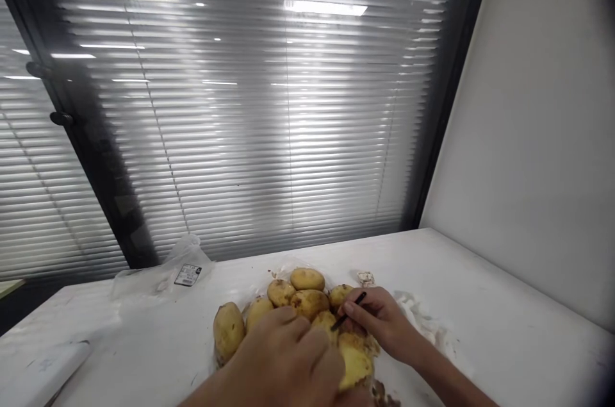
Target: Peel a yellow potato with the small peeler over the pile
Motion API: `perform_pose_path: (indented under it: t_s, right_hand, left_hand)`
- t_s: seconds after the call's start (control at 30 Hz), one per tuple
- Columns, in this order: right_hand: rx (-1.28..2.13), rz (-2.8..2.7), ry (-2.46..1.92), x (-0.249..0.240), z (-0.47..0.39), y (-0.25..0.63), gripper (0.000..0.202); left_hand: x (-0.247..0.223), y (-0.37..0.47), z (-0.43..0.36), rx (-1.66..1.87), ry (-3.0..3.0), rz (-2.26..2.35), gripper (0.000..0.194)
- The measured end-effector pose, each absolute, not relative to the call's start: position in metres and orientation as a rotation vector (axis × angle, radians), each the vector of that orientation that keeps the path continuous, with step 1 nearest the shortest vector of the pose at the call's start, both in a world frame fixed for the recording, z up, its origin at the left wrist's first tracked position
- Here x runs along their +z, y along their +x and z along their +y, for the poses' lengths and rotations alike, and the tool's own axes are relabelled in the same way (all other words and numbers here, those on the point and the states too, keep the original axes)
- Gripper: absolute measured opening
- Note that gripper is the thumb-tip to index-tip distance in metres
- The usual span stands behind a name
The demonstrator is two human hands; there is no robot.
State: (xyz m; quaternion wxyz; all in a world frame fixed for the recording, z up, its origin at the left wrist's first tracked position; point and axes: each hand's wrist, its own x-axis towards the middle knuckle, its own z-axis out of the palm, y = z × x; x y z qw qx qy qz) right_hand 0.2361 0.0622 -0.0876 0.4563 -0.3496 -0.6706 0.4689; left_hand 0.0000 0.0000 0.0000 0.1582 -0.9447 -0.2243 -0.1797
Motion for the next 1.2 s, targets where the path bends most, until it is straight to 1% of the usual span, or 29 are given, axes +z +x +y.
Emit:
perform_pose_path:
  t_s: [0.13, 0.2, 0.27, 0.37, 0.53, 0.73, 0.87, 1.0, 1.1, 1.2]
  right_hand:
    - [1.17, -1.687, -0.92, -0.088, 0.061, 0.23, 0.048]
    - [1.207, -1.664, -0.924, -0.089, 0.061, 0.228, 0.049]
    - [1.249, -1.638, -0.914, -0.091, 0.061, 0.226, 0.048]
    - [1.265, -1.641, -0.916, -0.093, 0.062, 0.225, 0.047]
    - [1.075, -1.652, -0.946, -0.093, 0.065, 0.226, 0.047]
    - [1.153, -1.702, -0.925, -0.087, 0.066, 0.226, 0.052]
    - [1.043, -1.67, -0.988, -0.084, 0.067, 0.228, 0.053]
    - [1.065, -1.716, -0.99, -0.085, 0.066, 0.228, 0.054]
    - [0.983, -1.715, -0.99, -0.085, 0.066, 0.228, 0.052]
    - [0.964, -1.677, -0.999, -0.084, 0.066, 0.229, 0.052]
  left_hand:
    - [0.006, 0.024, 0.013, 0.233, -2.855, -0.985, 0.027]
    - [0.011, 0.028, 0.014, 0.397, -2.885, -1.094, 0.025]
    - [0.015, 0.028, 0.015, 0.437, -2.904, -1.151, 0.027]
    - [0.016, 0.028, 0.016, 0.493, -2.901, -1.171, 0.034]
    - [0.01, 0.029, 0.018, 0.518, -2.877, -1.16, 0.041]
    - [0.009, 0.03, 0.02, 0.521, -2.883, -1.151, 0.04]
    - [0.012, 0.03, 0.022, 0.578, -2.913, -1.153, 0.041]
    - [0.015, 0.031, 0.022, 0.552, -2.898, -1.188, 0.04]
    - [0.015, 0.031, 0.021, 0.558, -2.911, -1.189, 0.043]
    - [0.013, 0.03, 0.021, 0.534, -2.904, -1.189, 0.038]
